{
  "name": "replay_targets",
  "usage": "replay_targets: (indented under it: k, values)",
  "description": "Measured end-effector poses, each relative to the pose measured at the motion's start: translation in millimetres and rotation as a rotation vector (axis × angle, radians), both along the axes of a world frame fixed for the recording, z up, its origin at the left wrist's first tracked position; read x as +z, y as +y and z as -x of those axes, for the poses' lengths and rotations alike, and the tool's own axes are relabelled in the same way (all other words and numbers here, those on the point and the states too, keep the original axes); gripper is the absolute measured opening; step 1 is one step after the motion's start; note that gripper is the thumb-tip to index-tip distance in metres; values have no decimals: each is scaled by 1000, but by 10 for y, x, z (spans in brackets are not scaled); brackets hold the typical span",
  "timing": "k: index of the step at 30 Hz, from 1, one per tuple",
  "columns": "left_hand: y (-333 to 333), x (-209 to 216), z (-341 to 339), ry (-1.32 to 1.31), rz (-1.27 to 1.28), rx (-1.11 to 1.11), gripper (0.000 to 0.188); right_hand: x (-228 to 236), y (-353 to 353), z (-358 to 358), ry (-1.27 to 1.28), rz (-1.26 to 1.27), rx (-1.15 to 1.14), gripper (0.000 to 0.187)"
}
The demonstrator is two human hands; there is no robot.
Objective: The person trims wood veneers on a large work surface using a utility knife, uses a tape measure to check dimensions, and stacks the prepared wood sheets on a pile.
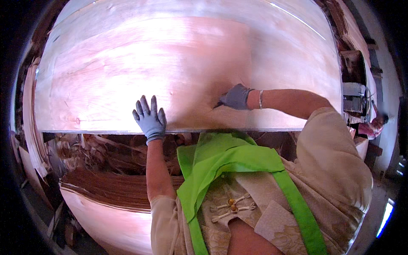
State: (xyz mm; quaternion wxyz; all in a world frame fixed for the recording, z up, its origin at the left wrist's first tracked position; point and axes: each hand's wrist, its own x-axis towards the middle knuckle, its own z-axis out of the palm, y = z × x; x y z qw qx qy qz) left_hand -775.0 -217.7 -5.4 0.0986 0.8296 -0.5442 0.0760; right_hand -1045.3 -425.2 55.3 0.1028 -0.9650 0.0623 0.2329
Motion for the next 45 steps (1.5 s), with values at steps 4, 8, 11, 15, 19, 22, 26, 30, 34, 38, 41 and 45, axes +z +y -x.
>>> replay_targets:
  k: [4, 8, 11, 15, 19, 22, 26, 30, 34, 38, 41, 45]
  values:
    - [-17, -19, -8, 1, -16, 4, 55, 51, -498, 202, 149, 26, 68, 19]
    - [8, -7, -13, 3, -47, 8, 55, -35, -871, 464, -638, -33, 115, 20]
    - [0, -7, -5, 11, -40, 8, 55, 215, -1072, 636, -148, -4, 19, 17]
    - [-24, -10, -14, 19, -21, -11, 55, 173, -1376, 1113, 181, 125, -120, 15]
    - [-55, 5, -3, 3, -7, -21, 55, 185, -1106, 1419, 35, 172, -294, 14]
    - [-29, -4, 1, -13, 8, -26, 55, 45, -375, 1384, -135, 316, -304, 14]
    - [-7, -26, -4, -32, 33, -27, 54, -97, 440, 1274, -132, 374, -475, 15]
    - [16, -43, -12, -59, 1, -27, 53, -5, 931, 1463, -45, 392, -488, 23]
    - [36, -46, 6, -76, -11, -31, 53, -1, 1509, 1716, -278, 2, -780, 21]
    - [10, -25, 39, -58, -4, -45, 52, -30, 1928, 1996, 253, 9, -526, 14]
    - [48, -51, 14, -61, 54, -54, 53, -58, 1868, 1531, -109, -1, -1071, 23]
    - [122, -151, -108, -11, -1, -24, 53, -776, 1892, 1047, -926, -732, -1682, 38]
